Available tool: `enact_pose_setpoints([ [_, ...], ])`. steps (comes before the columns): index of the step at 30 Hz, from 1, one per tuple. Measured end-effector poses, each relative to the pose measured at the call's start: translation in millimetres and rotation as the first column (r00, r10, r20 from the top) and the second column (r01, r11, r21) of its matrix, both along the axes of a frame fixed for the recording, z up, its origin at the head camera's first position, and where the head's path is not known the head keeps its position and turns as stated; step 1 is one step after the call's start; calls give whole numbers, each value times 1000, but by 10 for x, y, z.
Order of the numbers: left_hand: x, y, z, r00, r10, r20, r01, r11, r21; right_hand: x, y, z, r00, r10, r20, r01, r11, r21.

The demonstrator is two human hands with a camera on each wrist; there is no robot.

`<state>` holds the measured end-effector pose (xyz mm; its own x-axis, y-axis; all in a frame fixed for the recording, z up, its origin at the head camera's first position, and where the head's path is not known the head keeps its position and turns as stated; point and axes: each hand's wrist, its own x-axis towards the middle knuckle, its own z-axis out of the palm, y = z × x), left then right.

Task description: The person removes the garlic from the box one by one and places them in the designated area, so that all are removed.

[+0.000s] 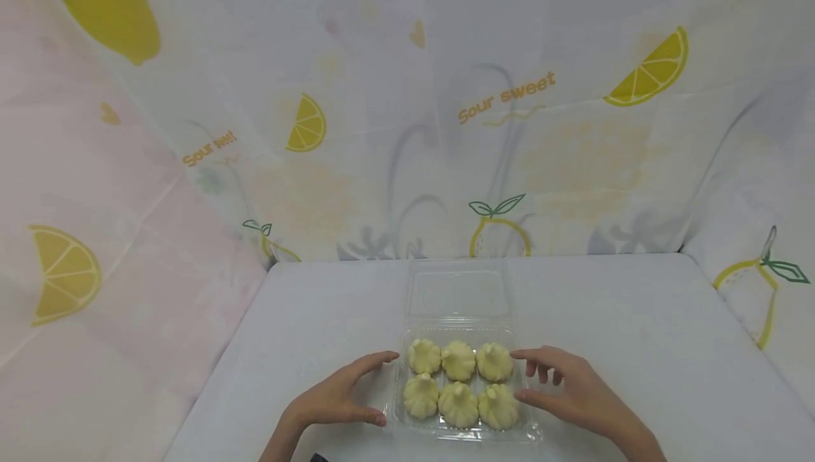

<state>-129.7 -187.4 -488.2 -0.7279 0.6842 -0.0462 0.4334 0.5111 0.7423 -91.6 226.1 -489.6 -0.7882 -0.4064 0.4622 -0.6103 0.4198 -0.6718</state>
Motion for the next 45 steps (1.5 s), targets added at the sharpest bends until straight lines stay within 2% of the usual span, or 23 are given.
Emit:
enact_pose_setpoints([
  [7,-13,0,23,999,14,36,-13,1000,-11,-12,-106,16,998,44,-48,-45,999,-26],
  [14,-24,-2,18,999,8,40,-8,1000,-10,-15,-177,-20,995,75,-67,-77,996,-40],
  [24,-28,10,51,999,4,51,-4,1000,-7,10,-257,-11,992,85,-88,-87,996,-17],
  [33,-38,15,45,999,1,53,0,1000,-15,35,-290,-25,992,66,-106,-64,998,24],
  [45,-17,18,49,996,27,86,-24,999,-36,39,-325,-31,992,91,-91,-90,996,10],
])
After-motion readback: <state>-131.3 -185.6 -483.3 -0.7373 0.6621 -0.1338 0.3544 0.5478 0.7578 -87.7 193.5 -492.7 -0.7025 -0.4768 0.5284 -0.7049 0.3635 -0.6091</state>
